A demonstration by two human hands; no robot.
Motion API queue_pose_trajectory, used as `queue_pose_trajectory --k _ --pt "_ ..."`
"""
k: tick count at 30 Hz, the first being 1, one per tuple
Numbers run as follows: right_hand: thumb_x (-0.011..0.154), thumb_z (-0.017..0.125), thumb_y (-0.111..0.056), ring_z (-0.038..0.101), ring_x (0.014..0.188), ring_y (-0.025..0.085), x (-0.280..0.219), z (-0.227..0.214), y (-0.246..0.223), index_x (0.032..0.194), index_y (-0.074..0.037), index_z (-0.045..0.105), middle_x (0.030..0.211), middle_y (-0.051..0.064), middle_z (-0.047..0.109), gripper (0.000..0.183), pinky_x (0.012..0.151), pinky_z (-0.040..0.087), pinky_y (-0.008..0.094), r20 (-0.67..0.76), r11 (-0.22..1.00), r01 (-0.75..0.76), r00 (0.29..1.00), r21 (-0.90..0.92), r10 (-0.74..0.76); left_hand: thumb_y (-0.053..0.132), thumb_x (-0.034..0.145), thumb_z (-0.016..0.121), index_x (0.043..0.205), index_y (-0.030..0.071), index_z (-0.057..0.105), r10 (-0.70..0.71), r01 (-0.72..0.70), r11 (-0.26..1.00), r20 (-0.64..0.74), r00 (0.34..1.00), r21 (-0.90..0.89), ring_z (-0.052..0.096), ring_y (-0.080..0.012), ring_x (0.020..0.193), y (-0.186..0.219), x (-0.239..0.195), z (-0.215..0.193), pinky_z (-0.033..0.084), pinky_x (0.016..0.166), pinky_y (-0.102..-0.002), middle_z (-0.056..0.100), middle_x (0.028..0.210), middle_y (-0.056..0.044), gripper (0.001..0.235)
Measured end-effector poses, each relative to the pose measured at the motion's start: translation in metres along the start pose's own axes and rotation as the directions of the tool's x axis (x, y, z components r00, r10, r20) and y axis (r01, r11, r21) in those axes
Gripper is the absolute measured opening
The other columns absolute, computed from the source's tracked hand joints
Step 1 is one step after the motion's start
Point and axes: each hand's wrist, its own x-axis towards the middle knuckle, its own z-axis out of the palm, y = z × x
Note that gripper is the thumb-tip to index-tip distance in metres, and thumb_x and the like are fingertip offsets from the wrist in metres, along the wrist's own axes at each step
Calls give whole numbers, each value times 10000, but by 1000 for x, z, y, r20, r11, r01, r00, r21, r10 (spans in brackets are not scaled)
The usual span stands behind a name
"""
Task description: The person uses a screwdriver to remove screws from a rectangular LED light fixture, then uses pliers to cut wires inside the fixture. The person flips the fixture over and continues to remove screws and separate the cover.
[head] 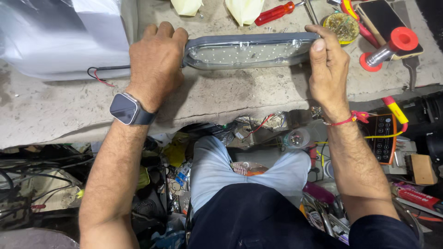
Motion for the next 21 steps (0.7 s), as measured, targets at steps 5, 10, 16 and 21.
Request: queue_pose_trajectory --k 5,10,16,21 --pt "1088 575 -253 625 1150 236 1 8 -16 1364 0 565 1307 138 580 374 988 560 382 -204 971 211 952 -113 -230 377 624 867 1083 84 701 111 -110 992 -17 994 67 688 -285 945 -6 4 -5 572 729 -530 704 975 -88 569" --pt "1075 772 -171 512 1279 301 5 20 -29 1276 -50 694 1382 138 592 247 1098 438 439 -71 844 340 913 -414 -403 227 726 901 1116 68 701 52 -43 995 114 992 -86 689 -282 905 -5 4 -11 592 672 -412 709 978 -96 466" --pt "1062 796 -163 527 1278 319 9 41 -41 1241 -78 715 1312 122 594 215 1133 336 494 8 818 436 884 -375 -468 286 668 941 1037 82 712 48 -44 997 47 998 -71 691 -258 891 1 -3 -16 590 623 -390 708 957 -80 480" --pt "1077 757 -123 557 1245 282 14 47 -47 1213 -83 702 1246 93 592 152 1175 310 529 8 818 430 887 -383 -462 346 601 965 1000 70 723 49 -48 996 7 999 -79 692 -265 848 3 -1 -15 578 552 -389 705 912 -83 541"
